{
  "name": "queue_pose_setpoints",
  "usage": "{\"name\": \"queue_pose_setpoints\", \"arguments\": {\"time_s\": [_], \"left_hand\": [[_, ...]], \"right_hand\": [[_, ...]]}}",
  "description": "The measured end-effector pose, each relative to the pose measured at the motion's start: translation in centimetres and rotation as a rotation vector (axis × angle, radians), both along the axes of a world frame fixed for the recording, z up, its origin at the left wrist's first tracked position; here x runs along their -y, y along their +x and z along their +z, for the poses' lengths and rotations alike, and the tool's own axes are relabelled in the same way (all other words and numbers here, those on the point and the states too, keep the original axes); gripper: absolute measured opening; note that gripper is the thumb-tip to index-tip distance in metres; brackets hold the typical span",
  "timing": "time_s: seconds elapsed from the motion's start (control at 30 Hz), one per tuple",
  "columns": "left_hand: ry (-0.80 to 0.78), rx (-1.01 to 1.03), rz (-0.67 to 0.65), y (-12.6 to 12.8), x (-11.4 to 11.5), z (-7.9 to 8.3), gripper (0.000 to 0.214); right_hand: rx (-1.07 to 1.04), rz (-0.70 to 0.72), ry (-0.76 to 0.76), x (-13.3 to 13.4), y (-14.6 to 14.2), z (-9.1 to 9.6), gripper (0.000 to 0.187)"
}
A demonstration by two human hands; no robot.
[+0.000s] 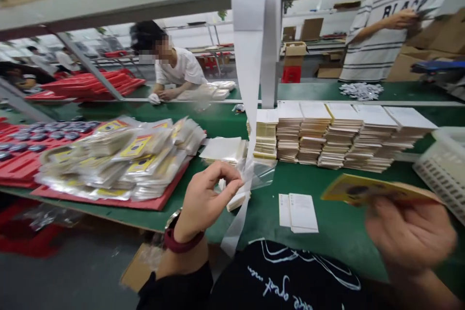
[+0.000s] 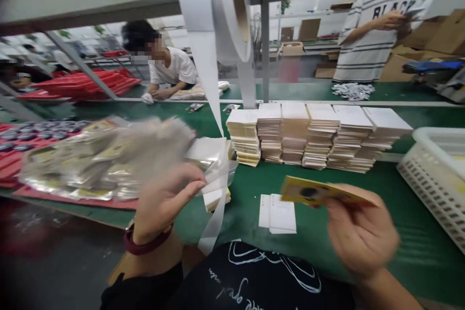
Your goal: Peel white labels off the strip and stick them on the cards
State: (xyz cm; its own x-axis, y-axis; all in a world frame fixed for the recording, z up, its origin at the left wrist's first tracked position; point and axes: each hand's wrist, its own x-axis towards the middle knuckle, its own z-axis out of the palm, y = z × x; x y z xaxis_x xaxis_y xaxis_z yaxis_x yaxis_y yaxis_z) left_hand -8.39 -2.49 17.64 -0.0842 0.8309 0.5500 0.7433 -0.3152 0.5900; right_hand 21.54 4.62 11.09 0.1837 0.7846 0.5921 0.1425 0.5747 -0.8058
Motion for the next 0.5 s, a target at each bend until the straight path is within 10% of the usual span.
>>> {"name": "queue_pose_setpoints", "arguments": {"time_s": [0.17,0.5], "left_hand": [[-0.156,0.084,-0.137,2.6,-2.0,-1.1,0.014],[-0.297,0.095,-0.267,3.0,-3.9,-2.6,0.013]], "right_hand": [[0.17,0.214,0.286,-2.4,-4.6,2.1,0.022],[0.889,0.573,0.213,-3.4,-2.4,4.0,0.027]]}}
